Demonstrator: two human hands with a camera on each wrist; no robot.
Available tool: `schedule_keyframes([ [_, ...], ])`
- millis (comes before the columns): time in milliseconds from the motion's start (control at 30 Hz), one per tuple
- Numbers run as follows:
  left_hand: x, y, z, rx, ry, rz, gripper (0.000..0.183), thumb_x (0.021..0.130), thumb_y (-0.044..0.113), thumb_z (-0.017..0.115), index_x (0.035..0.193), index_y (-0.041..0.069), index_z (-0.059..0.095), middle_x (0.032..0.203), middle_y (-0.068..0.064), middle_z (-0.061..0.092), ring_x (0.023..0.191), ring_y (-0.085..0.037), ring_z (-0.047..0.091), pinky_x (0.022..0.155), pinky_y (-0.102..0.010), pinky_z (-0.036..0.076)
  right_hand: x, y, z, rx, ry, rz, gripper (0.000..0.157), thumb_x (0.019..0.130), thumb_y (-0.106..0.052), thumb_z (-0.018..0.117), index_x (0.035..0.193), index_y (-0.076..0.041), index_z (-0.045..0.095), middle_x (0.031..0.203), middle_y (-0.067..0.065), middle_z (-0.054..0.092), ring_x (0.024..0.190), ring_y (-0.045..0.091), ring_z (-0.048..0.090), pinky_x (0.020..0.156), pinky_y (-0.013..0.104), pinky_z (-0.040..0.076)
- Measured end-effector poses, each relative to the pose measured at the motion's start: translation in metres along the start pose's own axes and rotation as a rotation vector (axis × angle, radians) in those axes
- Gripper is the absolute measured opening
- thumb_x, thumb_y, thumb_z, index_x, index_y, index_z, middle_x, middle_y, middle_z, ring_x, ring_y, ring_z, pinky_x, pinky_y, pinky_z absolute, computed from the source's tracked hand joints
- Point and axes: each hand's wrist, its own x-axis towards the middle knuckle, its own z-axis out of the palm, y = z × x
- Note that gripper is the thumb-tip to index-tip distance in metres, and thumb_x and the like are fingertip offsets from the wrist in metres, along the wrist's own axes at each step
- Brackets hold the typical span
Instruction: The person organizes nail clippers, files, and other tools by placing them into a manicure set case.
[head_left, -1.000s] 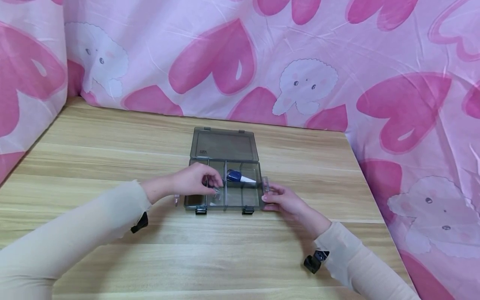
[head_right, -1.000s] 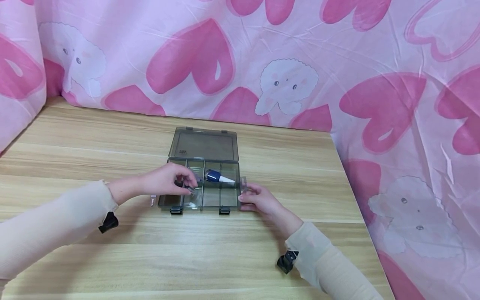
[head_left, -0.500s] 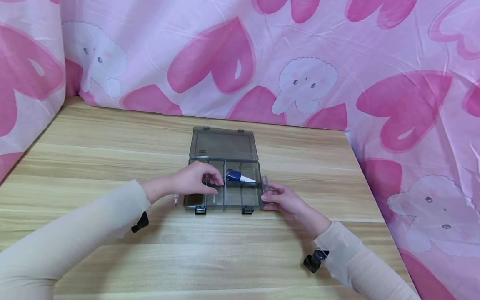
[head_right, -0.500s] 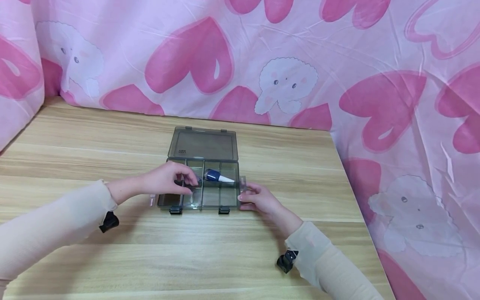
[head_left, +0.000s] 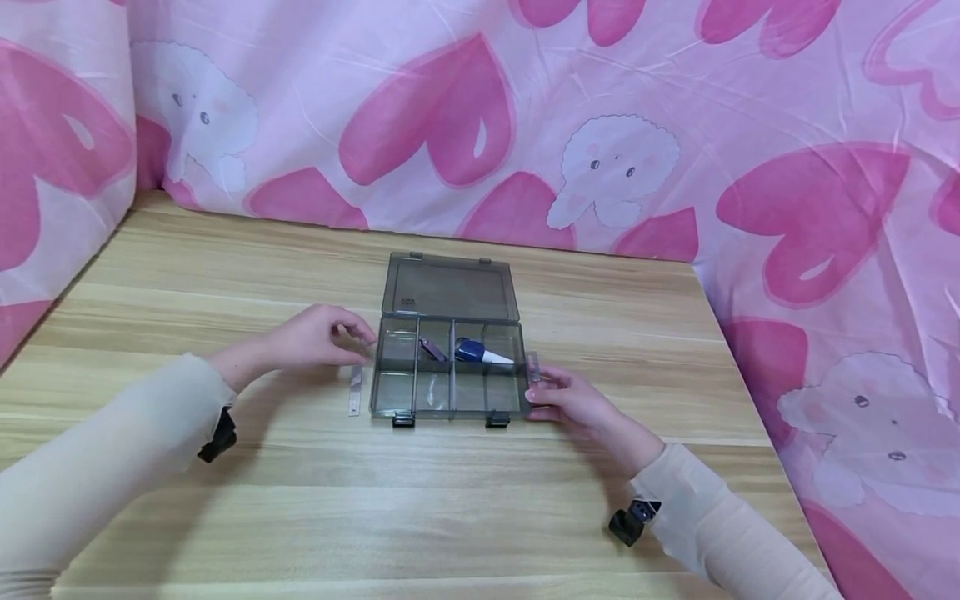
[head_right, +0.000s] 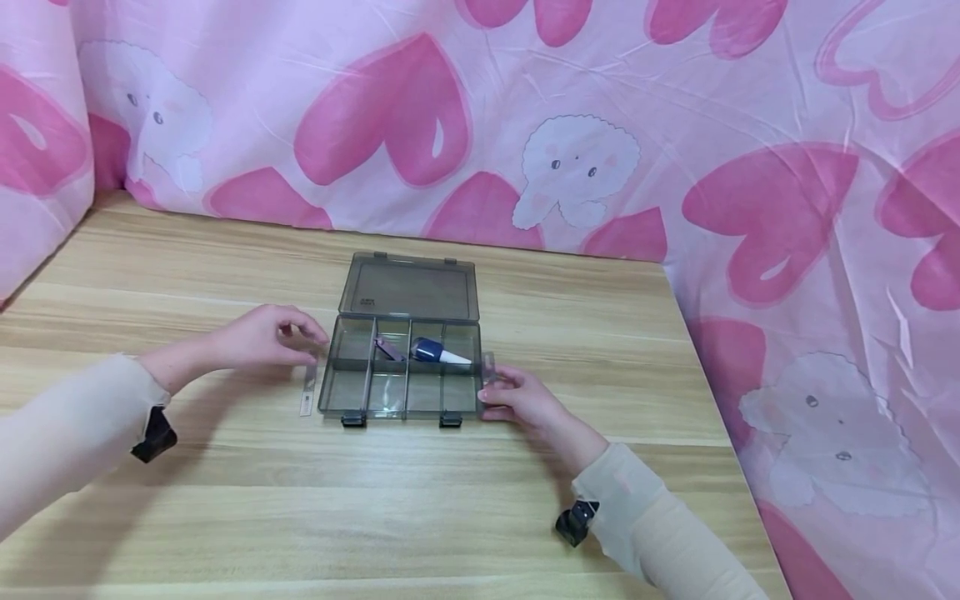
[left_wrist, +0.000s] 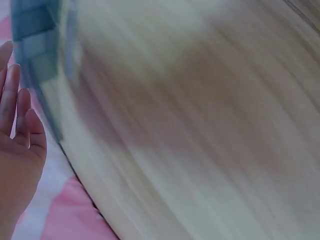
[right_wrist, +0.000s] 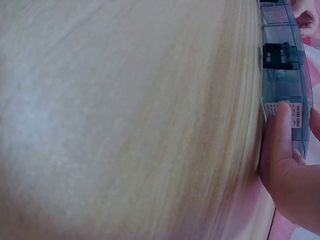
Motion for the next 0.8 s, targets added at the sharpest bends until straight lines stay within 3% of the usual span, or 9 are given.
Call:
schedule_keyframes([
  [133,-0.003,-0.010,-0.001,0.005,-0.046,0.011,0.025,0.074,0.006,0.075,0.098,0.007,0.070,0.099,-0.006,0.071,0.102,-0.027,0.061,0.095,-0.048,0.045,0.000,-0.001,0.000,-0.010,-0.003,0.005,0.063,0.088,0.005,0.052,0.144,0.006,0.023,0.093,0.000,0.056,0.080,0.009,0.061,0.077,0.026,0.056],
  [333,-0.002,-0.021,0.003,0.039,-0.109,0.042,0.025,0.073,0.008,0.076,0.097,0.009,0.070,0.099,-0.003,0.071,0.096,-0.020,0.060,0.091,-0.039,0.046,-0.001,-0.001,0.000,-0.024,-0.002,0.016,0.063,0.088,0.005,0.053,0.144,0.005,0.024,0.094,0.001,0.056,0.081,0.009,0.061,0.079,0.027,0.056],
  [500,-0.006,-0.029,0.002,0.057,-0.080,0.077,0.024,0.072,0.007,0.076,0.095,0.008,0.070,0.096,-0.003,0.071,0.093,-0.019,0.062,0.088,-0.037,0.048,0.000,-0.002,0.000,-0.015,-0.003,0.016,0.063,0.088,0.006,0.052,0.144,0.006,0.024,0.093,0.000,0.056,0.080,0.009,0.061,0.078,0.027,0.056],
  [667,-0.013,-0.034,0.003,0.071,-0.045,0.085,0.025,0.070,0.007,0.079,0.093,0.009,0.071,0.092,0.001,0.071,0.085,-0.014,0.059,0.079,-0.026,0.048,0.001,-0.002,-0.001,-0.001,-0.015,0.001,0.063,0.087,0.007,0.052,0.143,0.008,0.023,0.092,0.000,0.059,0.080,0.010,0.063,0.077,0.028,0.056],
  [800,-0.015,-0.032,0.010,0.095,-0.054,0.155,0.025,0.070,0.013,0.080,0.093,0.011,0.071,0.088,0.004,0.068,0.080,-0.010,0.055,0.073,-0.023,0.044,0.000,-0.001,-0.002,0.006,-0.030,-0.005,0.062,0.088,0.007,0.051,0.143,0.009,0.023,0.090,-0.001,0.062,0.080,0.010,0.064,0.077,0.028,0.056],
])
